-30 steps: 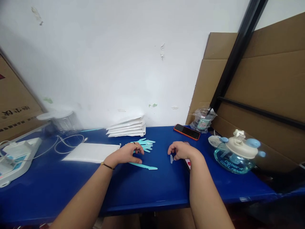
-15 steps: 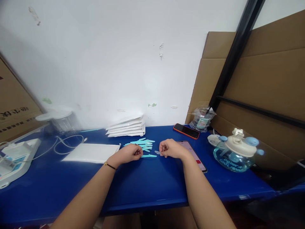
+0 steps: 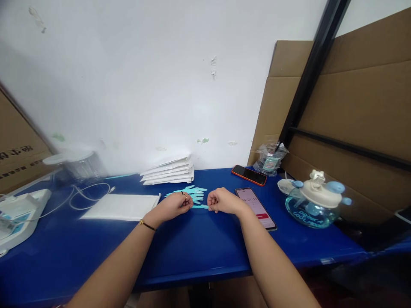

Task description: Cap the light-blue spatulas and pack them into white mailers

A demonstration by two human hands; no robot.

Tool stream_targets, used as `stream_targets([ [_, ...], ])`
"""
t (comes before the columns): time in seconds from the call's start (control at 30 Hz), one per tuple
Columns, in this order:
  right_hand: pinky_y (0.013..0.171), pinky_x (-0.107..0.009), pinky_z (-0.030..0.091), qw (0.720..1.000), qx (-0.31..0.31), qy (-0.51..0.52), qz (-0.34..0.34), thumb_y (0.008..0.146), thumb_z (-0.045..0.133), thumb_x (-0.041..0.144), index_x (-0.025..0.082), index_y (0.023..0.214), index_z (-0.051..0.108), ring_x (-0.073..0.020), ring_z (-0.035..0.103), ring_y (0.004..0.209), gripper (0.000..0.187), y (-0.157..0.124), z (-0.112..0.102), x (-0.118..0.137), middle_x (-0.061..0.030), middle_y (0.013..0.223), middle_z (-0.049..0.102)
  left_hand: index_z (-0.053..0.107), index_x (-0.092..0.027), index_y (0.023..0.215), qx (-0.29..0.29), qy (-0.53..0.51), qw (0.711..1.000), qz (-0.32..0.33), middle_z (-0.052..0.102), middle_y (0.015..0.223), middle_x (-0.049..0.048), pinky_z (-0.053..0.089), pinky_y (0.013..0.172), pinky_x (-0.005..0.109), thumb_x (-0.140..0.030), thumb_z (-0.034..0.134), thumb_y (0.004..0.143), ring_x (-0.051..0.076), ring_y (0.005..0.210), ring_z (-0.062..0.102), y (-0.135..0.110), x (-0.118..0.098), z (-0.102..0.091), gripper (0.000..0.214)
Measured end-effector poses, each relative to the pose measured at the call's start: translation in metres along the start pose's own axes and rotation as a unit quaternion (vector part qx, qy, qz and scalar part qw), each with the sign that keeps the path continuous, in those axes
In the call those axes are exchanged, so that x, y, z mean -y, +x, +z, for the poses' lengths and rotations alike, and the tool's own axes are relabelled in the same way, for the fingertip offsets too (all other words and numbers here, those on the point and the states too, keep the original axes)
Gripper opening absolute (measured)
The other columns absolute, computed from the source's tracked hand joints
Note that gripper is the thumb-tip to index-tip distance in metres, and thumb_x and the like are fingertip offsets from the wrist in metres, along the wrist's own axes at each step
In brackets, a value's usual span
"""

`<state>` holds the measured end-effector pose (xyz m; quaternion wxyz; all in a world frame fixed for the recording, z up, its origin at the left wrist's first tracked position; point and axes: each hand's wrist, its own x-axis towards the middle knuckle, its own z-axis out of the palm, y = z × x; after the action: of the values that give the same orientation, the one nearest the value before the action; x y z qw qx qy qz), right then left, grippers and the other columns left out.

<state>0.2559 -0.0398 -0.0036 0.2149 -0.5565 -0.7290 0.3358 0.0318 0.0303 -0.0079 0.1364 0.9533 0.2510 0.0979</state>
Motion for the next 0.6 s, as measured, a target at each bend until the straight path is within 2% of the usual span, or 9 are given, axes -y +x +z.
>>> stream_targets([
  [0.07,0.053,-0.022,0.043,1.0,-0.016,-0.006,-0.005,0.07,0.061,0.026,0.017,0.071,0.061,-0.0129,0.06,0.054,0.009,0.006,0.005,-0.004,0.0013,0.059,0.062,0.065,-0.019,0.085,-0.011,-0.004,1.0,-0.019,0.066,0.085,0.0034,0.041,0.07,0.023,-0.027,0.046,0.084,0.016,0.081,0.059,-0.001,0.005,-0.001,0.02],
  [0.13,0.055,-0.023,0.044,0.998,-0.049,-0.017,-0.025,0.072,0.061,0.029,0.017,0.075,0.063,-0.0131,0.059,0.058,0.012,0.011,0.008,-0.008,0.0004,0.064,0.062,0.063,-0.021,0.099,-0.042,0.001,0.998,-0.052,0.065,0.1,0.0049,0.042,0.078,0.026,-0.035,0.053,0.08,0.02,0.092,0.058,-0.004,0.014,-0.004,0.026],
  [0.23,0.064,-0.027,0.046,0.989,-0.121,-0.053,-0.068,0.071,0.066,0.036,0.019,0.092,0.065,-0.0152,0.058,0.071,0.026,0.013,0.009,-0.012,-0.0038,0.085,0.063,0.049,-0.02,0.124,-0.086,0.028,0.989,-0.118,0.052,0.126,0.0103,0.039,0.092,0.033,-0.055,0.063,0.067,0.028,0.114,0.048,-0.012,0.028,-0.009,0.069],
  [0.33,0.072,-0.032,0.047,0.983,-0.15,-0.069,-0.083,0.067,0.07,0.043,0.024,0.113,0.059,-0.0202,0.056,0.089,0.051,0.011,0.005,-0.016,-0.0075,0.108,0.056,0.035,-0.015,0.136,-0.051,0.055,0.984,-0.165,0.04,0.137,0.0174,0.033,0.1,0.04,-0.07,0.066,0.05,0.034,0.127,0.034,-0.012,0.036,-0.008,0.107],
  [0.4,0.081,-0.036,0.046,0.983,-0.145,-0.08,-0.08,0.062,0.073,0.048,0.026,0.123,0.053,-0.0248,0.051,0.102,0.068,0.009,0.003,-0.02,-0.0087,0.116,0.052,0.03,-0.013,0.138,-0.006,0.072,0.982,-0.175,0.039,0.137,0.0204,0.032,0.1,0.045,-0.074,0.067,0.041,0.037,0.128,0.032,-0.006,0.035,-0.007,0.12],
  [0.5,0.097,-0.046,0.035,0.983,-0.123,-0.116,-0.071,0.052,0.076,0.056,0.029,0.137,0.036,-0.0315,0.037,0.122,0.097,0.01,0.005,-0.029,-0.0105,0.133,0.041,0.038,-0.014,0.133,0.047,0.095,0.979,-0.172,0.045,0.131,0.0208,0.037,0.095,0.047,-0.073,0.067,0.041,0.037,0.122,0.038,0.008,0.029,-0.007,0.113],
  [0.57,0.103,-0.05,0.027,0.983,-0.105,-0.142,-0.055,0.051,0.074,0.061,0.029,0.142,0.024,-0.0338,0.026,0.13,0.109,0.013,0.01,-0.034,-0.0119,0.142,0.031,0.048,-0.015,0.123,0.067,0.1,0.98,-0.157,0.052,0.124,0.0182,0.041,0.091,0.042,-0.067,0.067,0.048,0.035,0.117,0.045,0.018,0.024,-0.007,0.093],
  [0.6,0.104,-0.051,0.024,0.982,-0.097,-0.153,-0.046,0.054,0.071,0.064,0.028,0.144,0.021,-0.034,0.023,0.132,0.109,0.015,0.013,-0.037,-0.0125,0.145,0.027,0.052,-0.015,0.117,0.071,0.103,0.981,-0.147,0.055,0.119,0.0167,0.043,0.089,0.039,-0.061,0.067,0.054,0.033,0.113,0.048,0.022,0.021,-0.006,0.08],
])
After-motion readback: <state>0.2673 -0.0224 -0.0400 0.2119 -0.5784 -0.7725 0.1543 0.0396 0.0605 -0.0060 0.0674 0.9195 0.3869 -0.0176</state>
